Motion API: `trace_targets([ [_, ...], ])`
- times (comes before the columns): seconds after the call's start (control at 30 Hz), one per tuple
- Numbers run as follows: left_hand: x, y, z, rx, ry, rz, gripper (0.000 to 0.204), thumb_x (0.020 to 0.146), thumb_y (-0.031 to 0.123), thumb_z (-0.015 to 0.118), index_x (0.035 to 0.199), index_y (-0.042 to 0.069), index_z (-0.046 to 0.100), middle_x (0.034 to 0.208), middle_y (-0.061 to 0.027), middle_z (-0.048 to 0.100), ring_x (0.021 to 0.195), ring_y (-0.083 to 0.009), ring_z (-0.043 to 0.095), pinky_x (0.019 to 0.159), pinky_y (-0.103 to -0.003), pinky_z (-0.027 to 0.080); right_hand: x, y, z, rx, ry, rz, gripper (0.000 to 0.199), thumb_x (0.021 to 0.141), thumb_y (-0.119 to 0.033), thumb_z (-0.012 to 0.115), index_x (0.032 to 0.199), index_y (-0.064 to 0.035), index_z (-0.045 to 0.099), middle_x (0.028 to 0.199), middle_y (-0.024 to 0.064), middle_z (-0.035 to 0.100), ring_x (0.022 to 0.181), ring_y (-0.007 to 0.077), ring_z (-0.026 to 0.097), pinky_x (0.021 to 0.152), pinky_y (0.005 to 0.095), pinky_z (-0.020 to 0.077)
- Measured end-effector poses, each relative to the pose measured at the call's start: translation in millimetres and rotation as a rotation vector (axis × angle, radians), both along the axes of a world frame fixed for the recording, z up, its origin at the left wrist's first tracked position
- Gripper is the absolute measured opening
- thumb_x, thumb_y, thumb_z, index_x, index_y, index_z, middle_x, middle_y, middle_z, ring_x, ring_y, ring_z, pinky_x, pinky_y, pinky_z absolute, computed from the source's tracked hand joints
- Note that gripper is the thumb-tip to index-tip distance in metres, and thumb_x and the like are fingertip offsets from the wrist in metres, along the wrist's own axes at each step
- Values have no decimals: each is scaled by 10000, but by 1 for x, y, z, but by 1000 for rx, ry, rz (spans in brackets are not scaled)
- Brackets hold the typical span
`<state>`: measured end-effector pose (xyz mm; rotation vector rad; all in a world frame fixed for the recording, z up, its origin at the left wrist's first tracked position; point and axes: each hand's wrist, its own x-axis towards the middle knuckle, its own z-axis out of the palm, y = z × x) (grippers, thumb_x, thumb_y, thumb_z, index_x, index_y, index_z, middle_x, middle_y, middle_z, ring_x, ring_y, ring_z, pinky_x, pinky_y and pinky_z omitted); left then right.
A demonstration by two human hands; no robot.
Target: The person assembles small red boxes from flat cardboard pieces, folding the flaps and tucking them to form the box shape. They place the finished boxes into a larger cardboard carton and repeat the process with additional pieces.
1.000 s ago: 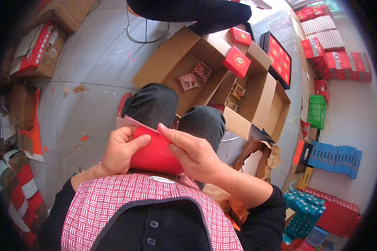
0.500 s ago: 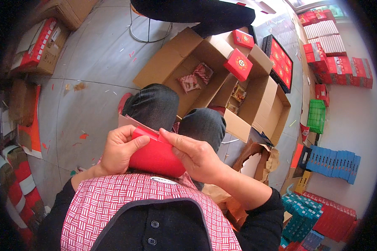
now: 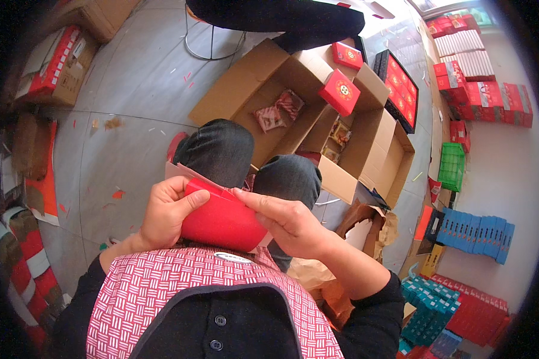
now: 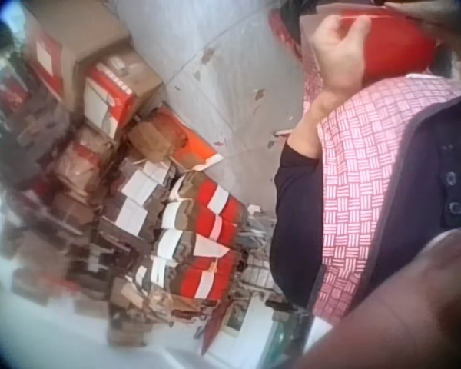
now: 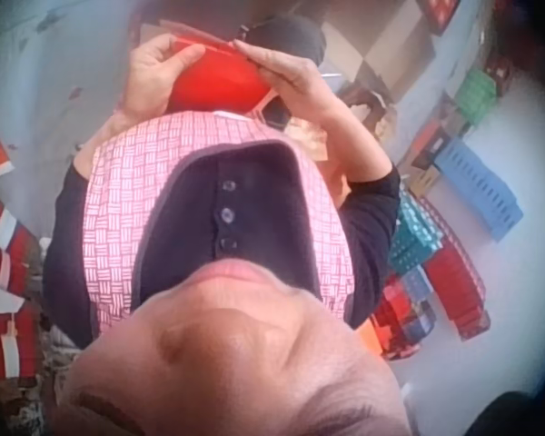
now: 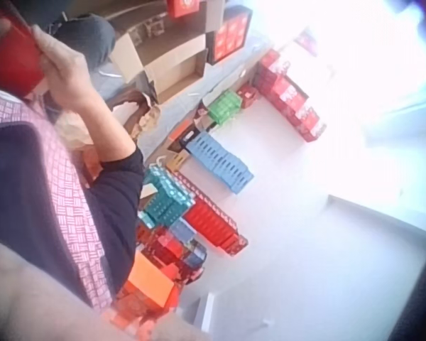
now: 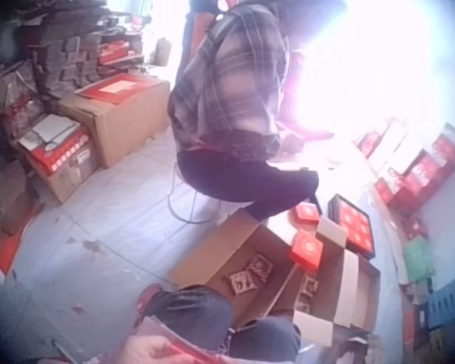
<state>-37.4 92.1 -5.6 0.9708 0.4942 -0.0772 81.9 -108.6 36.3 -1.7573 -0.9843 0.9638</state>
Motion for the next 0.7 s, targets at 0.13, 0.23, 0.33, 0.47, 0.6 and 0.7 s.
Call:
trace_targets([
  [0.13,0,1,2,86,5,-52,103,884,52,600,932,-39,610,854,-113,671,730,-120,630,679,-252,533,9,4,14,-63,-36,84,457,869,50,463,1318,-35,479,1124,197,614,1043,303,615,891,318,471],
  [0.23,1,0,5,75,11,-52,115,886,57,600,943,-41,612,865,-115,673,744,-122,633,681,-255,534,22,5,16,-103,-29,141,505,838,67,478,1327,-58,475,1093,193,624,988,319,633,851,330,496],
  [0.33,1,2,4,62,21,-51,120,887,57,600,953,-42,615,872,-112,674,753,-120,632,686,-257,533,25,6,16,-118,-183,176,543,828,93,498,1340,-85,473,1115,159,628,941,296,651,841,324,517],
  [0.47,-2,4,1,60,-8,-65,114,885,57,603,949,-37,617,874,-109,674,758,-119,632,695,-259,533,19,6,16,-179,-374,159,647,764,126,530,1360,-115,455,1153,142,620,928,298,653,850,326,533],
  [0.6,-2,2,3,15,-2,-39,97,884,54,606,934,-28,618,876,-107,673,758,-116,630,695,-255,529,17,9,16,-215,-544,254,735,704,121,570,1383,-115,418,1218,142,584,949,289,648,829,323,548],
  [0.7,-4,1,4,62,-32,-36,150,894,106,609,961,-25,633,878,-87,677,744,-97,627,665,-225,522,20,10,20,-262,-588,312,776,681,110,588,1398,-112,393,1253,134,562,961,284,643,813,321,554],
])
